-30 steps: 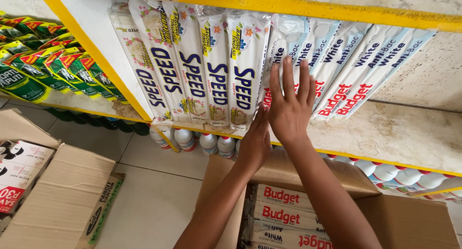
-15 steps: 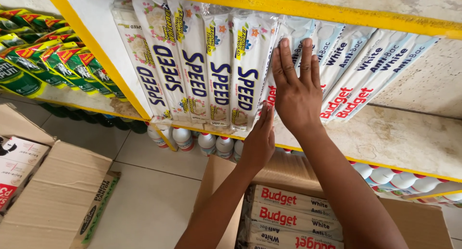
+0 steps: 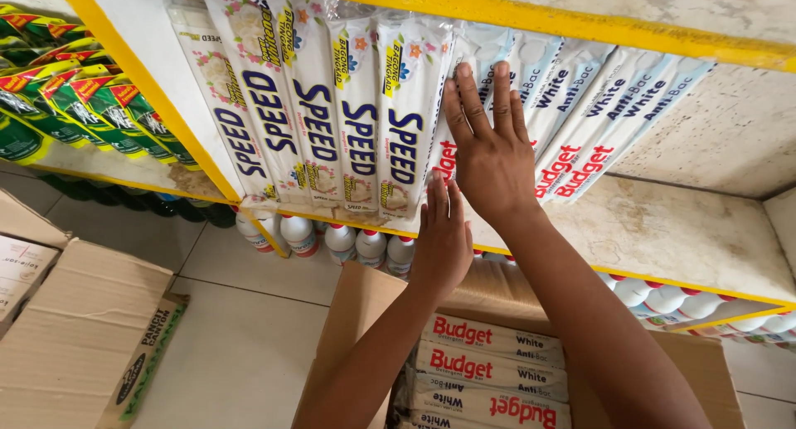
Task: The person repeatedly takes bars of Budget detergent from a cardboard box and places them upright on a store shelf next to other detergent bars. The person arranges the bars in a neat row, filling the available space on the shelf.
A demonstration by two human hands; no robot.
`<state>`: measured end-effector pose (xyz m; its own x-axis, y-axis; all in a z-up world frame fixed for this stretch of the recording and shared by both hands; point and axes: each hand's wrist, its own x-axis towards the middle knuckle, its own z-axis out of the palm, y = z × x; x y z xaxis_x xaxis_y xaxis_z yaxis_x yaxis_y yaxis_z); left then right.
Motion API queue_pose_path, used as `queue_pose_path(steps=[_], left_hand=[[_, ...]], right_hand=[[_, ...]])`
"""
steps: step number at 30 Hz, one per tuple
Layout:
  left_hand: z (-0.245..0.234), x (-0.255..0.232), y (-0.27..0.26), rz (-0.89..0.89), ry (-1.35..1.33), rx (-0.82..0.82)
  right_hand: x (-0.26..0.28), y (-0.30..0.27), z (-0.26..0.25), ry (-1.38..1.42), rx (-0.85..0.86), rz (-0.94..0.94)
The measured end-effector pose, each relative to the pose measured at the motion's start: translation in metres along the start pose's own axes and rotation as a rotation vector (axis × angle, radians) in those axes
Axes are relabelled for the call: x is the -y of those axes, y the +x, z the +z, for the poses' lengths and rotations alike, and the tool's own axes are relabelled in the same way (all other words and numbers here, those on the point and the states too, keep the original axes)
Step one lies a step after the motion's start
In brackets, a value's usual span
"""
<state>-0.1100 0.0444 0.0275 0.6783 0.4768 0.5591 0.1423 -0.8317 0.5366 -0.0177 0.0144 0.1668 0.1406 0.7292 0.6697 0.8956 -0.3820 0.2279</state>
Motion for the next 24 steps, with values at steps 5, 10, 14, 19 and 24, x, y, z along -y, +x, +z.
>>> queue_pose_path(steps=[5,10,14,19,24], left_hand=[[0.007,-0.002,-0.004,0.043,0.134,0.064],[0.012,0.004,-0.004,0.056,0.248,0.098],[0.009,0.009,-0.002,0.049,0.225,0.082],[0.006,0.013,-0.003,0.069,0.173,0.078],[0.006,0.015,-0.002,0.073,0.142,0.074]], right_hand=[[-0.012,-0.013,-0.001,0.012,0.008,-0.026],[-0.013,-0.031,0.013,-0.019,0.002,-0.033],[-0.01,-0.03,0.024,-0.023,0.017,-0.04],[-0.011,-0.029,0.016,-0.006,0.012,-0.036],[-0.016,-0.032,-0.008,0.032,0.045,-0.077]])
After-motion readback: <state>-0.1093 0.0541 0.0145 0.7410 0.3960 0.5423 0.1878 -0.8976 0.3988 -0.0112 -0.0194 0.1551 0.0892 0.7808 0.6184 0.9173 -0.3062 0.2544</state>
